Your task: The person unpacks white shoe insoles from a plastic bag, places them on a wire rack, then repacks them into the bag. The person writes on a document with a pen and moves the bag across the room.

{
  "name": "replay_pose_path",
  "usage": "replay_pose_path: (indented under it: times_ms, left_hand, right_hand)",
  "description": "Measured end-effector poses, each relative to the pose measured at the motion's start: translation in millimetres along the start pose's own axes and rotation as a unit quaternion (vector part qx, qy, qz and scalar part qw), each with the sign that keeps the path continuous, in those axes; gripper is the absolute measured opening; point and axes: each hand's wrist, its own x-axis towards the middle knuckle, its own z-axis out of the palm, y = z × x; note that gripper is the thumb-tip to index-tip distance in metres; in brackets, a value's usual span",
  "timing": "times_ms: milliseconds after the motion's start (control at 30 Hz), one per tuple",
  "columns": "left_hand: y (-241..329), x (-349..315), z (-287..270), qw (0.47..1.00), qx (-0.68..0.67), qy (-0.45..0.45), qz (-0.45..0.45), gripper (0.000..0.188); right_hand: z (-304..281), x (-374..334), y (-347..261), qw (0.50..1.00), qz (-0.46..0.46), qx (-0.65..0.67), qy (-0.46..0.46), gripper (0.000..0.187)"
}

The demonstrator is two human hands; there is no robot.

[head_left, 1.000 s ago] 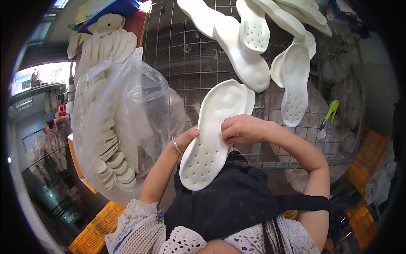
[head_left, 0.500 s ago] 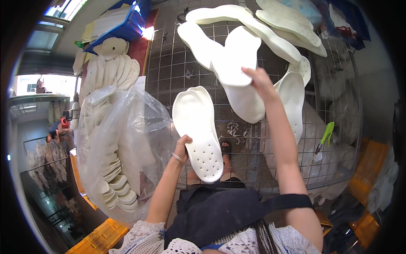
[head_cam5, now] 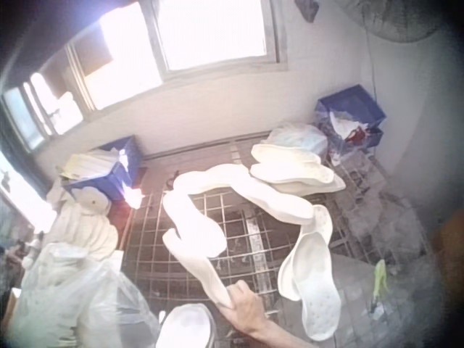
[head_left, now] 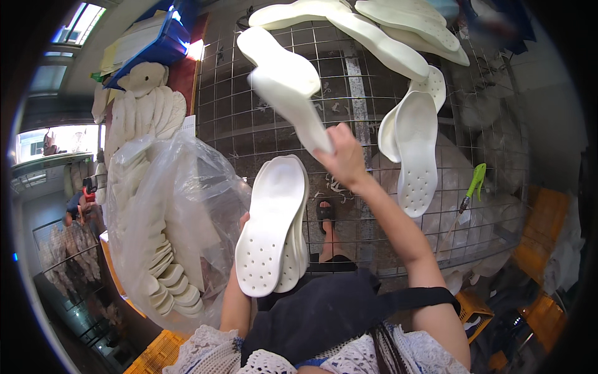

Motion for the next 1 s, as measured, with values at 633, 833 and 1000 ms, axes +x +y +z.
replay_pose_path:
  times_ms: [633,833,1000]
  left_hand:
    - [46.1,-4.5,-31.0,0.762,0.64,0.038,0.091,0.097]
    - [12.7,-23.8,-42.0,0.784,0.616,0.072,-0.003,0.081]
    - [-7.1,-55.7,-11.1,0.717,0.69,-0.05,0.084,0.069]
  right_hand:
    - [23.8,-99.2,-19.2,0.861,0.2,0.268,-0.384,0.064]
    - [57.7,-108.7,-98.0,0.987,0.07,-0.07,-0.128,0.095]
    - [129.8,-126.4,-144.6,0.935,0.075,-0.327,-0.119,0.124]
